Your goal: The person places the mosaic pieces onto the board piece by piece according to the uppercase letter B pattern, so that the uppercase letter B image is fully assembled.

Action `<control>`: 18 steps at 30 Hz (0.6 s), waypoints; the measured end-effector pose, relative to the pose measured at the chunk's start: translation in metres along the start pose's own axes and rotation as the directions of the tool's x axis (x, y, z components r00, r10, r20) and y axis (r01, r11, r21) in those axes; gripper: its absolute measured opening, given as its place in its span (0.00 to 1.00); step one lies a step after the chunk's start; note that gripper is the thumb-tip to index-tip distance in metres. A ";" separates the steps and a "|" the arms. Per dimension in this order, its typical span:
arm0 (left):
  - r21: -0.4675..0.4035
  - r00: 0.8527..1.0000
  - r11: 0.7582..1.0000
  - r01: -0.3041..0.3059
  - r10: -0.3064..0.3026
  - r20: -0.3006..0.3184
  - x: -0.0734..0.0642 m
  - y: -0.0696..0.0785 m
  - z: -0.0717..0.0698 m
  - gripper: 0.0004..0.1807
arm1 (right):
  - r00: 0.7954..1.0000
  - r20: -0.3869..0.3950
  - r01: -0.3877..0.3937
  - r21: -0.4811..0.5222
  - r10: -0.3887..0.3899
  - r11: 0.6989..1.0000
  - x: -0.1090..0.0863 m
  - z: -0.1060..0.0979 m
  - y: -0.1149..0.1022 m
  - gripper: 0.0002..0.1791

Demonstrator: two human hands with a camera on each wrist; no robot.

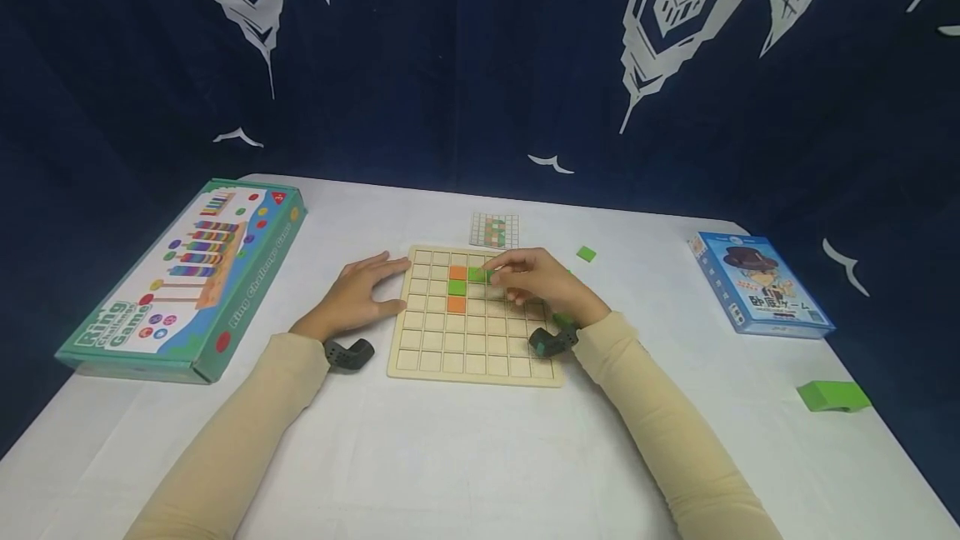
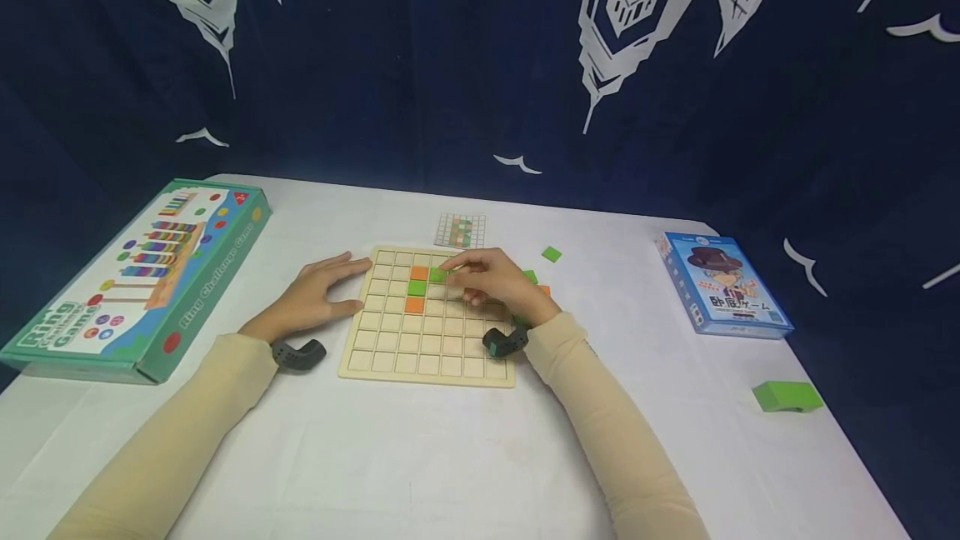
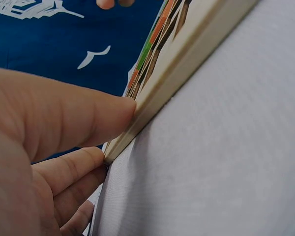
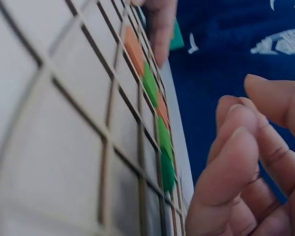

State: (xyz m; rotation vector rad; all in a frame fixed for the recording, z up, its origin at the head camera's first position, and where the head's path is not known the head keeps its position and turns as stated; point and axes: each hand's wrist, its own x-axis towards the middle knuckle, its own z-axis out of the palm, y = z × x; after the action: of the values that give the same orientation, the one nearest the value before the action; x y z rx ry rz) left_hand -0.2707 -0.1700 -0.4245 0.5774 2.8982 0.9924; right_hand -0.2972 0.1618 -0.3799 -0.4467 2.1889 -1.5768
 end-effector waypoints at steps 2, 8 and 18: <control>0.000 1.000 1.000 0.000 0.000 0.000 0.000 0.000 0.000 0.40 | 1.000 -0.027 0.003 0.018 -0.003 1.000 -0.002 -0.008 0.002 0.20; -0.010 1.000 1.000 0.002 -0.002 0.004 0.000 0.000 0.000 0.40 | 0.992 -0.125 0.004 0.032 0.000 0.999 -0.010 -0.033 0.006 0.23; -0.006 1.000 1.000 -0.006 0.007 0.005 -0.001 0.000 0.000 0.40 | 0.965 -0.259 -0.041 0.031 0.048 0.999 -0.024 -0.081 0.024 0.27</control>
State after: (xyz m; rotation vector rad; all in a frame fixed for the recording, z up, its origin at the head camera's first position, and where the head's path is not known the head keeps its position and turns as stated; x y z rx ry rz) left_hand -0.2701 -0.1701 -0.4249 0.5884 2.8906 0.9982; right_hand -0.3173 0.2478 -0.3768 -0.1893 2.3474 -1.7202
